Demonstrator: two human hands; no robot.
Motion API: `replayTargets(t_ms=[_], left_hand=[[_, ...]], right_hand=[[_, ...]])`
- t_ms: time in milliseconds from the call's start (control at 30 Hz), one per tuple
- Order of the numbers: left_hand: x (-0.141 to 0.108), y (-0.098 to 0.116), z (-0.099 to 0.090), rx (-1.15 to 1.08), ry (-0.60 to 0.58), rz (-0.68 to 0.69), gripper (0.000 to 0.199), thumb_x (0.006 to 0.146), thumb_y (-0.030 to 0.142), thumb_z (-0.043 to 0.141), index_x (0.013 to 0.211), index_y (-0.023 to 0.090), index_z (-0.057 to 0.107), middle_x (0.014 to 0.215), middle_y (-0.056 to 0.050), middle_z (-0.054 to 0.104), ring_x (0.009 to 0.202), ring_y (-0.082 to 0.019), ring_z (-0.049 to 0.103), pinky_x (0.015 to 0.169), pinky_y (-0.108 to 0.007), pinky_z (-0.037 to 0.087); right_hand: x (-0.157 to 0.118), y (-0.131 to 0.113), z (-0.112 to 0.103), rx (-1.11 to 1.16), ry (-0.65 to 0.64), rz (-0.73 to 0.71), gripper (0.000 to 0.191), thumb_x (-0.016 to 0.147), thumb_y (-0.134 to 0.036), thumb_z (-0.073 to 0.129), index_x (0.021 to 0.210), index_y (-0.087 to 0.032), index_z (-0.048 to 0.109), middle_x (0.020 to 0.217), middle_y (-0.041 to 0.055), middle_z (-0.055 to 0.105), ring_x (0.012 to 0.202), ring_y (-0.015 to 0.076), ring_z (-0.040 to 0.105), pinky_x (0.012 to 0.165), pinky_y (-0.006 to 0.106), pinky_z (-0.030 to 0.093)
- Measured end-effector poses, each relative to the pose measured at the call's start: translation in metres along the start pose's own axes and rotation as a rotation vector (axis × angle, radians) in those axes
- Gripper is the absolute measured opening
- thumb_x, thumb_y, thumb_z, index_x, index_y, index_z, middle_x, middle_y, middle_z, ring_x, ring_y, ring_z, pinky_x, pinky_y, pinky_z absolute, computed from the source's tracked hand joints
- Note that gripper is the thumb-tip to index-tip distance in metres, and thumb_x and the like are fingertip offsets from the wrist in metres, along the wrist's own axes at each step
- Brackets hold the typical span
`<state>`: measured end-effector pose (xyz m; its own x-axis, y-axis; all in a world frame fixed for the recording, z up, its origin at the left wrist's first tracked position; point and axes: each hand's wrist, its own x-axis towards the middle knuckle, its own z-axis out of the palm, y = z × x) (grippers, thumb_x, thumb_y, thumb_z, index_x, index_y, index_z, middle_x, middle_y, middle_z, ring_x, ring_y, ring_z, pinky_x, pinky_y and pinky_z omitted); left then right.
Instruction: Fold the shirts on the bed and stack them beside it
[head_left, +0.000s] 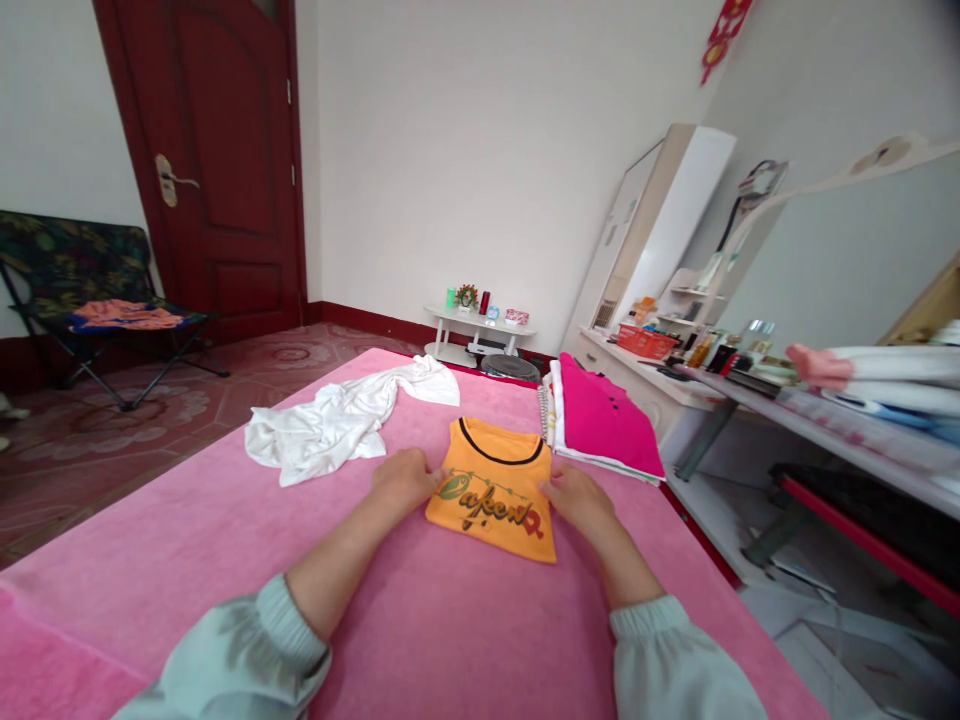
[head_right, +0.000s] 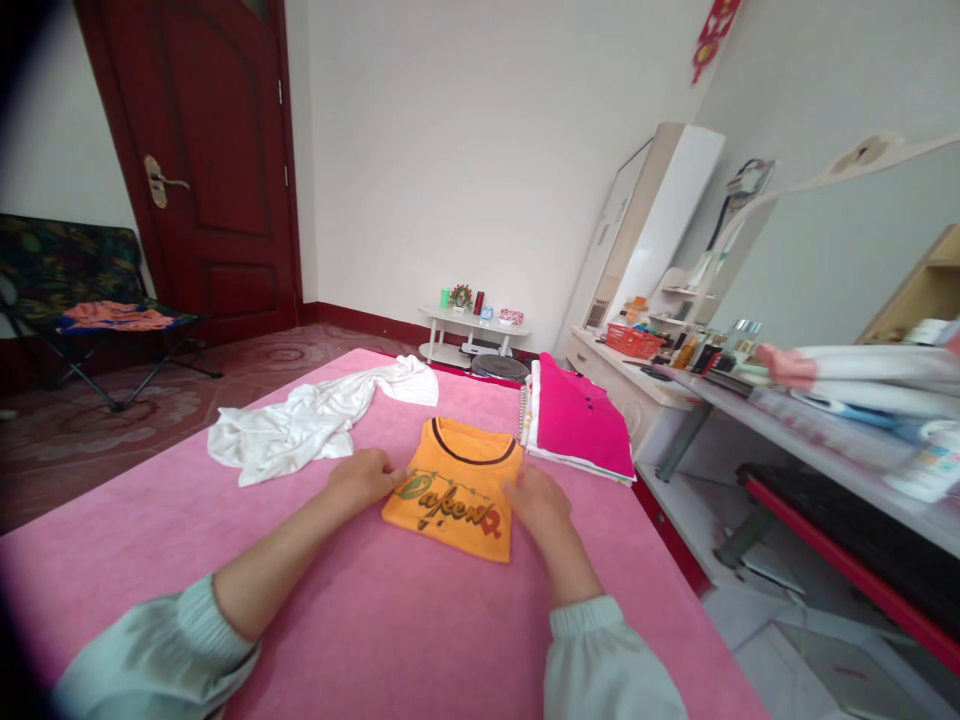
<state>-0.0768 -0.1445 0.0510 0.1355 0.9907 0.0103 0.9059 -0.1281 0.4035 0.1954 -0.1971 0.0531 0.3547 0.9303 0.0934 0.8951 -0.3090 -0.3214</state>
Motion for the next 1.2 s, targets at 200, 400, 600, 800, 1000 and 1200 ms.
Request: replayTargets(t_ms=[200,400,600,800,1000,1200], left_hand=[[0.0,0.008,0.006,-0.038,-0.052,0.043,0.047,0.065,0.066,0.057,0.068,0.02,0.065,0.077,-0.009,0.07,0.074,-0.025,0.065,0.055,-0.026,0.039],[0.01,-0.002,0.01,-0.262,-0.161,0.043,0.029,0.08,0.04,0.052,0.069,0.016,0.065,0.068,-0.008,0.07,0.063,-0.018,0.065,0.052,-0.023,0.041],[0.032,-0.009,0.015,-0.377,-0.232,0.035,0.03,0.085,0.03,0.044,0.071,0.013,0.065,0.067,-0.006,0.07,0.054,-0.013,0.063,0.049,-0.019,0.044],[0.077,-0.007,0.018,-0.314,-0.012,0.075,0.017,0.075,0.025,0.055,0.068,0.015,0.066,0.068,-0.006,0.069,0.073,-0.018,0.064,0.063,-0.023,0.045],[0.122,-0.008,0.026,-0.33,-0.004,0.216,0.015,0.072,0.028,0.059,0.076,0.018,0.07,0.076,-0.002,0.07,0.081,-0.018,0.063,0.069,-0.023,0.044],[0.154,-0.01,0.035,-0.378,-0.098,0.373,0.014,0.068,0.017,0.059,0.077,0.015,0.07,0.073,0.0,0.069,0.07,-0.014,0.062,0.065,-0.02,0.045]], right_hand=[[-0.009,-0.011,-0.003,-0.079,-0.006,0.027,0.036,0.078,-0.038,0.053,0.109,-0.022,0.06,0.108,0.0094,0.066,0.099,0.0265,0.062,0.076,0.035,0.045],[-0.035,-0.05,0.012,0.15,0.146,-0.472,0.031,0.079,-0.031,0.061,0.108,-0.021,0.061,0.112,0.005,0.06,0.103,0.0179,0.056,0.087,0.028,0.041],[-0.069,-0.087,0.037,0.125,0.022,-0.858,0.037,0.075,-0.034,0.07,0.109,-0.026,0.06,0.106,0.0021,0.058,0.101,0.0196,0.05,0.085,0.032,0.038],[-0.068,-0.089,0.046,0.098,0.064,-0.792,0.013,0.085,-0.02,0.056,0.097,-0.022,0.061,0.099,0.0031,0.057,0.094,0.0186,0.049,0.081,0.032,0.036],[-0.065,-0.088,0.05,0.151,0.038,-0.764,0.014,0.082,-0.017,0.058,0.095,-0.023,0.059,0.098,0.0021,0.057,0.094,0.0193,0.048,0.08,0.032,0.035],[-0.061,-0.088,0.053,0.19,0.001,-0.73,0.018,0.079,-0.015,0.06,0.095,-0.023,0.059,0.098,0.001,0.057,0.093,0.0187,0.047,0.083,0.033,0.034]])
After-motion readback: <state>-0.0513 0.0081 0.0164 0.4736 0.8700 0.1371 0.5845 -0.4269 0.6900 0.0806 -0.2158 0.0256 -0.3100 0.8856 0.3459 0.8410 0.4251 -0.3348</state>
